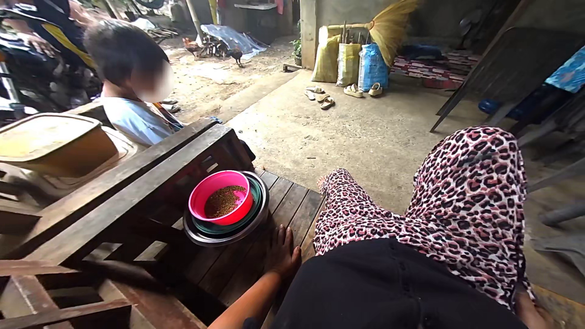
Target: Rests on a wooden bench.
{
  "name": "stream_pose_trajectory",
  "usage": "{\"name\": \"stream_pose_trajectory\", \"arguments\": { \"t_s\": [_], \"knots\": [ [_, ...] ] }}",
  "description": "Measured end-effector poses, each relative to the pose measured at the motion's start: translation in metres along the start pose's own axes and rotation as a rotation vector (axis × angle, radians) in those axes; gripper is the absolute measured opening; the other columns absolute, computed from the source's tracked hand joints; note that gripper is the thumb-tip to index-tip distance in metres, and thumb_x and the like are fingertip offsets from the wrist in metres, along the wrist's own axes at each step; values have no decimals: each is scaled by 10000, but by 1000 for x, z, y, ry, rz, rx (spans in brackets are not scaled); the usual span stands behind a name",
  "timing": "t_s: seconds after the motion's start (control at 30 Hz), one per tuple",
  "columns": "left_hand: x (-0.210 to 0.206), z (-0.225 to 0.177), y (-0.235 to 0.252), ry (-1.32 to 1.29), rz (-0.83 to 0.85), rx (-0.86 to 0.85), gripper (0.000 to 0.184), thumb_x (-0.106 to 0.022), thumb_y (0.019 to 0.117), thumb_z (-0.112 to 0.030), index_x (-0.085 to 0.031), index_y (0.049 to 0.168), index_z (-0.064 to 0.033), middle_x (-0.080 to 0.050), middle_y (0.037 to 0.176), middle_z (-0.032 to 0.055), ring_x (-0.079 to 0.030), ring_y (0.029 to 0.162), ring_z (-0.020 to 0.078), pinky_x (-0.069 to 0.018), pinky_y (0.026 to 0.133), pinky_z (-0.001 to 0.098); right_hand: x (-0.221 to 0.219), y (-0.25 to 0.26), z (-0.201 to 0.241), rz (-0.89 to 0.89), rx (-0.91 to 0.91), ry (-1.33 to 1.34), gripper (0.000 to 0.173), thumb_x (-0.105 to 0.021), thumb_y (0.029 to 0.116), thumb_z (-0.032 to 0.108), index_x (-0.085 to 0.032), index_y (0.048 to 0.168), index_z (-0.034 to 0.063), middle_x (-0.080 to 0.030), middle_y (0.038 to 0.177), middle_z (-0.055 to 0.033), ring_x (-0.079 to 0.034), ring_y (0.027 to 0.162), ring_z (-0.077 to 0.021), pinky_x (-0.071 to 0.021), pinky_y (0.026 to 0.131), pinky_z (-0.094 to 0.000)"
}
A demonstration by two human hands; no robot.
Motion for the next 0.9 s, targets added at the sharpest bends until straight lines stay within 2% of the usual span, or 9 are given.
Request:
{"name": "stream_pose_trajectory", "arguments": {
  "t_s": [0.2, 0.37, 0.57, 0.77, 0.9],
  "knots": [
    [-1, 0, 0, 3, -31, -8, 790, -312, 971, -588, -344, 1603, -114, -260, 1671, 176, -224, 1552, 355, -151, 1230, 609, -2, -6, 8, -5, -4, -32, 342, -391, 1095, 120, -470, 1278, -159, -518, 905, 35, -472, 730, 197, -428, 715, -38],
    [-2, 0, -1, 23, -11, 0, 785, -297, 978, -588, -315, 1616, -131, -234, 1684, 162, -197, 1563, 337, -139, 1241, 586, 1, -1, 2, -2, 11, -63, 346, -390, 1094, 110, -474, 1267, -177, -513, 908, 13, -458, 730, 199, -409, 721, -31],
    [3, -2, -1, 3, 23, 15, 782, -323, 982, -579, -304, 1619, -125, -213, 1690, 162, -177, 1569, 331, -114, 1246, 584, 7, 10, -14, 1, 28, -73, 359, -400, 1092, 148, -499, 1270, -148, -515, 885, 36, -464, 702, 189, -414, 696, -37],
    [0, 0, 0, 16, -4, 0, 787, -299, 979, -588, -320, 1614, -124, -230, 1684, 165, -195, 1564, 331, -138, 1247, 572, 8, 13, -19, -9, 26, -67, 324, -430, 1089, 172, -534, 1199, -115, -522, 835, 72, -481, 676, 181, -440, 678, -50],
    [9, -4, -1, -4, 41, 13, 771, -333, 996, -562, -297, 1619, -109, -202, 1691, 172, -158, 1573, 336, -100, 1250, 583, 8, 13, -19, -7, 11, -53, 351, -421, 1090, 169, -515, 1238, -135, -517, 863, 56, -479, 695, 181, -431, 687, -46]
  ]
}}
Point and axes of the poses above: each hand's wrist, its own y-axis towards the middle knuckle, its own x-axis out of the back of the hand, z = x × y, the point moved 4 cm from there along y, towards the middle knuckle
